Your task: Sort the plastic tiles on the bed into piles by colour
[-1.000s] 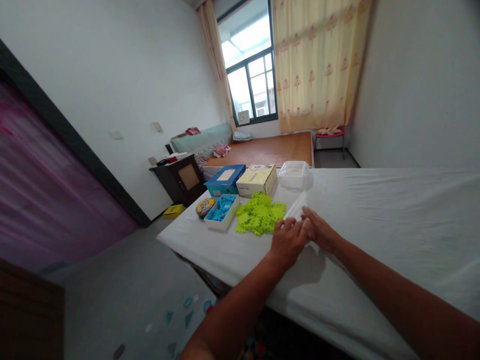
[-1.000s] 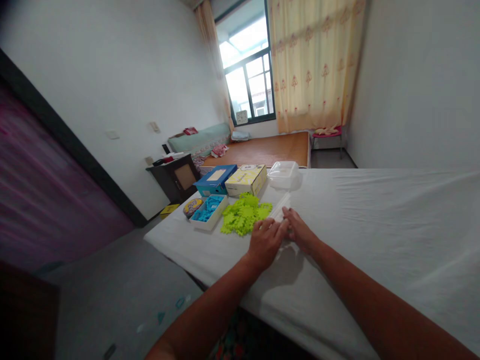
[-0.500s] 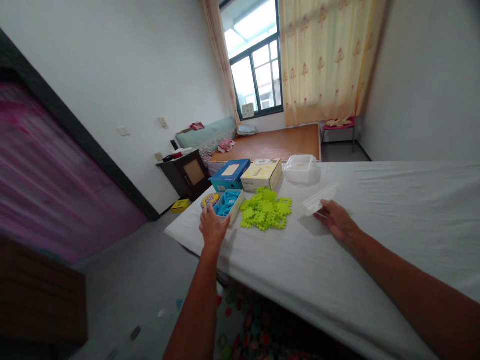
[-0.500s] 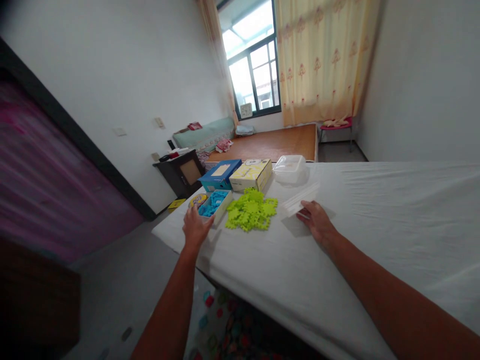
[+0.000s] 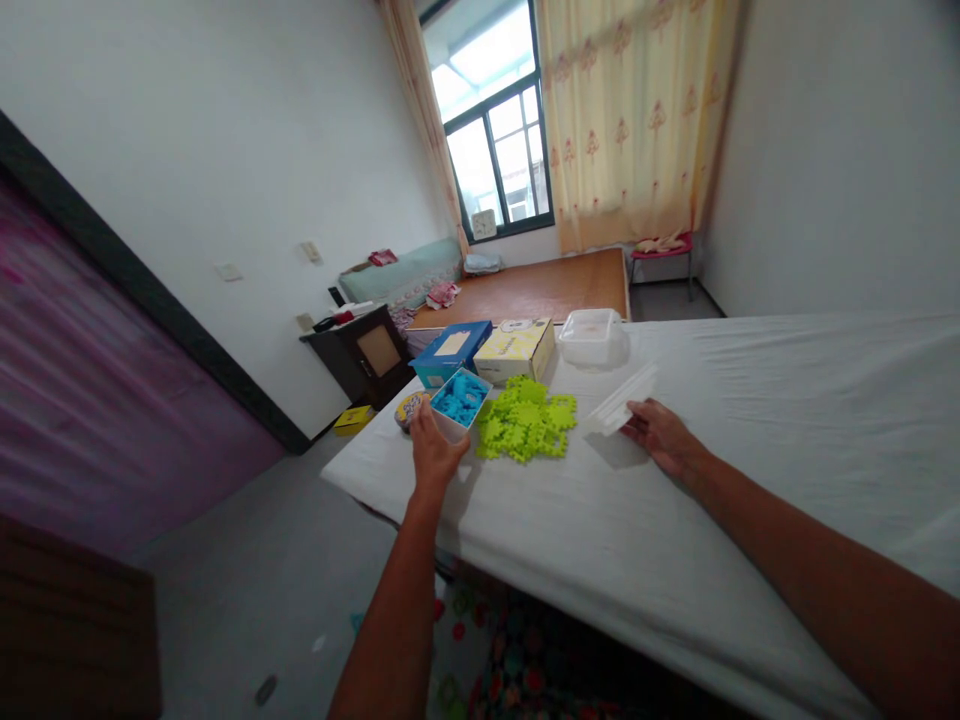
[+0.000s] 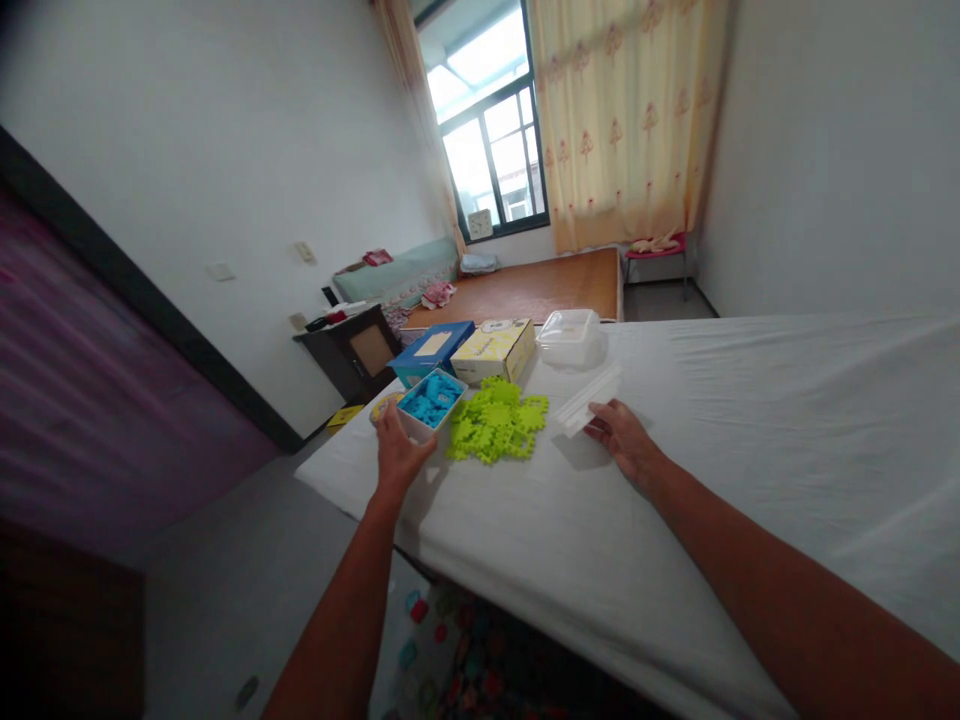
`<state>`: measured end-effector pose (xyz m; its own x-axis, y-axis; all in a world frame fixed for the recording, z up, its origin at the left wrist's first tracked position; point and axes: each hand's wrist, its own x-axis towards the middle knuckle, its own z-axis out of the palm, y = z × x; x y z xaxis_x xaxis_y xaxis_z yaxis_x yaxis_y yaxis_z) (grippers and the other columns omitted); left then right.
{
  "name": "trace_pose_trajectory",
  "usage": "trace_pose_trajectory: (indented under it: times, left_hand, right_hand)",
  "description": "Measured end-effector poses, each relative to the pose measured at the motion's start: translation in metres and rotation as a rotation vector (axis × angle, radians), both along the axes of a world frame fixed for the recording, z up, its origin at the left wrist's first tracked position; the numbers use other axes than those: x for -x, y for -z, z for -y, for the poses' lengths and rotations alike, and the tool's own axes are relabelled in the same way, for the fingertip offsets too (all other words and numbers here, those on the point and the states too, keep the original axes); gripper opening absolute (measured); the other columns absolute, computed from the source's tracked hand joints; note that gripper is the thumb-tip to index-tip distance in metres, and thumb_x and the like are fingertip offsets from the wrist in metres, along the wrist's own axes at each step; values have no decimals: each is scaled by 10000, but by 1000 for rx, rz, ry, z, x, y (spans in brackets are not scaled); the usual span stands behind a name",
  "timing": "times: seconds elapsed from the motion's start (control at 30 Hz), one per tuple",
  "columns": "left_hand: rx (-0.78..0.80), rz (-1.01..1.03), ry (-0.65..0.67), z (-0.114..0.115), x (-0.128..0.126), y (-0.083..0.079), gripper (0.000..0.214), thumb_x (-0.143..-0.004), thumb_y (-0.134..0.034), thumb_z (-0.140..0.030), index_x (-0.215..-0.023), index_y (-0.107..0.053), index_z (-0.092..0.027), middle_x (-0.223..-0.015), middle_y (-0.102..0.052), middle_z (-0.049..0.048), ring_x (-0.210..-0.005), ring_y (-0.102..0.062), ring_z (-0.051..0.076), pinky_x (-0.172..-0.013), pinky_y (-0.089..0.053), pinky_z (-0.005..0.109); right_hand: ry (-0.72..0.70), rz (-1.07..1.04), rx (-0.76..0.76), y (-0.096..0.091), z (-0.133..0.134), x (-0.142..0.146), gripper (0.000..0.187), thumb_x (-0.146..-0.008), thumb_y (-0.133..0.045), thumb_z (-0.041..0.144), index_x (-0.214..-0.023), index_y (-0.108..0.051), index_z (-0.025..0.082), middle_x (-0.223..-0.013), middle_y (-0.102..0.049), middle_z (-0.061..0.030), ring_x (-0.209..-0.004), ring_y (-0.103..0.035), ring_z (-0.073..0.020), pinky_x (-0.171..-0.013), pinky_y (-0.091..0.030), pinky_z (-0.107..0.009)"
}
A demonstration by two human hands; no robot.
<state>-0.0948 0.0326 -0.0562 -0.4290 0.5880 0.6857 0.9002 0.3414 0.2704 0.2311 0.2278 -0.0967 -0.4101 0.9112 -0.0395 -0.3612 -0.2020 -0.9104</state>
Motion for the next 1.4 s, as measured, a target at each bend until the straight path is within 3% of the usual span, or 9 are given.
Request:
trace_pose_trajectory:
  times: [0.17,0.33,0.63,0.8,1.17,1.3,1.4]
  left_hand:
    - [164,-196,66,-5,-20,-10,920,-727,-670,-263,-1492,-181,-120,-1463,-362,195,-1389,-293,332,-1118,-301,499]
    - [365,-349,100,-12,-32,-22,780,-763,-550,-144,-1494,-282,-188,-1494,-390,118,-1438,-224,300,-1121,-267,458]
    - [451,-464,214,-11,-18,-44,651,-866,-350,-69,-1478,-347,-294,-1494,-423,42,-1455,-208,241,-1135,-225,461]
    - [494,-477,155,-4,-10,-59,627,-889,-352,-86,-1476,-346,-307,-1482,-440,43,-1458,-198,230,-1148,-210,468]
    - [288,-406,107,22,-4,-78,584,-887,-406,-134,-1442,-391,-313,-1460,-447,55,-1455,-189,253,-1168,-137,474]
    - [109,-296,25,11,-26,-76,670,-824,-558,-248,-1451,-330,-197,-1456,-390,150,-1430,-216,312,-1158,-186,485]
    - [-26,-171,141,-9,-61,-60,920,-717,-700,-327,-1471,-202,-151,-1448,-348,185,-1380,-295,313,-1135,-274,453]
  right_hand:
    - [-25,-2,-13,1,-1,1,195,-778,-650,304,-954,-598,238,-1053,-699,-39,-890,-674,-176,-763,-589,-282]
    - [-43,3,-44,1,-1,2,247,-771,-652,315,-997,-598,233,-1081,-695,-54,-936,-673,-205,-797,-590,-320]
    - [-29,-30,-29,-7,4,5,289,-739,-684,290,-1008,-595,235,-1087,-693,-60,-963,-667,-226,-827,-585,-351]
    - [-19,-31,-34,-7,3,4,351,-736,-698,306,-1064,-586,248,-1096,-683,-56,-974,-661,-220,-853,-576,-352]
    - [15,-28,-7,-11,2,-3,421,-713,-717,319,-1103,-558,302,-1104,-648,-29,-969,-638,-204,-767,-591,-336]
    - [58,-16,27,-13,0,-4,409,-711,-698,347,-1086,-537,326,-1145,-620,-7,-947,-616,-189,-674,-584,-305]
    - [171,-25,18,-12,-8,-7,360,-708,-668,392,-1031,-527,318,-1045,-625,14,-842,-606,-156,-625,-555,-258]
